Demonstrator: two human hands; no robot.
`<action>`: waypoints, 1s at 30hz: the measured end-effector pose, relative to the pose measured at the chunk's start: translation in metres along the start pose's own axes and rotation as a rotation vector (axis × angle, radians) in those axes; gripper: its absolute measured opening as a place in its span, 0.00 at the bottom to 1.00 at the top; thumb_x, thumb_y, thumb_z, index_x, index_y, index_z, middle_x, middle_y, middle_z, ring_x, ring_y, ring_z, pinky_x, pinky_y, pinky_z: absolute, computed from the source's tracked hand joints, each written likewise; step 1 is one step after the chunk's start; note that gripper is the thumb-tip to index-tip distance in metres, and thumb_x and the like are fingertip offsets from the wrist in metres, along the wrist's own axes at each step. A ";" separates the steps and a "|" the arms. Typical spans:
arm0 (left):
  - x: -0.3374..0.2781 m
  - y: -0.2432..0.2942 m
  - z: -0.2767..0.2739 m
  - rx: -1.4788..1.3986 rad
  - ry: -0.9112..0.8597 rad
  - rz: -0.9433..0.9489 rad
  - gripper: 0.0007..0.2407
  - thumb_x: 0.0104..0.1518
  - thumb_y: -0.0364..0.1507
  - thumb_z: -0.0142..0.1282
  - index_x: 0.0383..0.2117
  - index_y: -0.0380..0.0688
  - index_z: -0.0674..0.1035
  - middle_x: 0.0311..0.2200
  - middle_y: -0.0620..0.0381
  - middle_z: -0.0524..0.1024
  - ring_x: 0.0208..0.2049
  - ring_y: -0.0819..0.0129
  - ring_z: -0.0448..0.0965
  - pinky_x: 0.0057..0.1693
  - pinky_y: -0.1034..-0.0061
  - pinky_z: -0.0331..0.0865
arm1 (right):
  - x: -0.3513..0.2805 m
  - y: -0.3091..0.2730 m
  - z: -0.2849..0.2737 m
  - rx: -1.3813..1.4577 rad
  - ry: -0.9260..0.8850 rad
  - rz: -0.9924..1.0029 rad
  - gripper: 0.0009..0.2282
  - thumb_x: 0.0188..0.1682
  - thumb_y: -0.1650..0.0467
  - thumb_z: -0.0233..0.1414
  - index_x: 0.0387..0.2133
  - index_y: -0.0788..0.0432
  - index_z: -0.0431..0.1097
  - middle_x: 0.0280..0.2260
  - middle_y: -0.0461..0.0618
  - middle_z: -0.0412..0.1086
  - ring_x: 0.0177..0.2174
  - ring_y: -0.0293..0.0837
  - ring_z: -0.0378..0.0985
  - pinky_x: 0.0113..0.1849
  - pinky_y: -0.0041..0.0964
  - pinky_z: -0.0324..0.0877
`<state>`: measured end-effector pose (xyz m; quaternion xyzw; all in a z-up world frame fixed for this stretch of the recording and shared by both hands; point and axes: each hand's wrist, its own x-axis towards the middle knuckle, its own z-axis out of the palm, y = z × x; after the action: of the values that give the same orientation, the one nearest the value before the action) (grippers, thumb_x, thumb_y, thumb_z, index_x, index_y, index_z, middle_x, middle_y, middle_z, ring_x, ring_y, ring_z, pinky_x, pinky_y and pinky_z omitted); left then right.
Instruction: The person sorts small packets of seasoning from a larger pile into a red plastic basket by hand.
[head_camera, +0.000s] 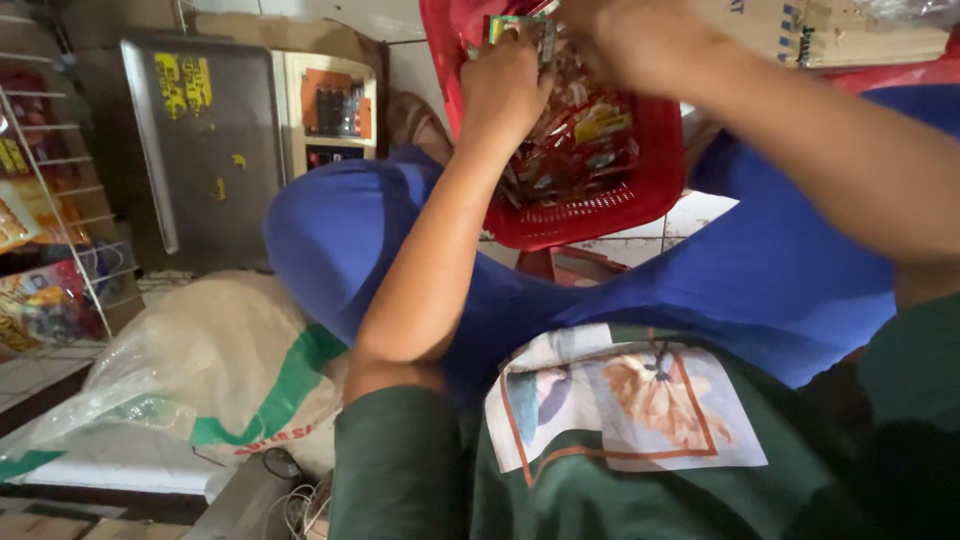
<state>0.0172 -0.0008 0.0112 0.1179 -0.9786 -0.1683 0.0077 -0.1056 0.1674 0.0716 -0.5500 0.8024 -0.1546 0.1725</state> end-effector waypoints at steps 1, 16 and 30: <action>0.001 -0.002 0.001 0.019 -0.029 -0.011 0.20 0.50 0.35 0.64 0.48 0.42 0.76 0.38 0.47 0.80 0.37 0.47 0.82 0.38 0.54 0.76 | 0.002 -0.009 0.014 -0.135 -0.062 -0.018 0.11 0.51 0.71 0.55 0.46 0.59 0.73 0.38 0.60 0.77 0.34 0.57 0.81 0.33 0.53 0.75; -0.017 -0.035 0.022 0.052 -0.031 -0.009 0.18 0.53 0.42 0.64 0.46 0.49 0.79 0.30 0.50 0.81 0.31 0.51 0.83 0.36 0.54 0.75 | -0.034 0.072 0.240 -0.106 -0.385 0.066 0.11 0.42 0.69 0.57 0.39 0.51 0.78 0.40 0.56 0.77 0.41 0.58 0.81 0.37 0.56 0.76; -0.022 -0.036 0.024 0.052 -0.095 -0.010 0.19 0.50 0.43 0.66 0.41 0.44 0.78 0.32 0.50 0.81 0.33 0.51 0.83 0.37 0.55 0.76 | -0.065 0.061 0.285 -0.200 -0.430 -0.110 0.12 0.50 0.61 0.54 0.35 0.58 0.72 0.33 0.59 0.77 0.35 0.59 0.81 0.36 0.55 0.76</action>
<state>0.0456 -0.0206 -0.0224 0.1151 -0.9813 -0.1482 -0.0428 -0.0071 0.2332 -0.2029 -0.6276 0.7274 0.0372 0.2751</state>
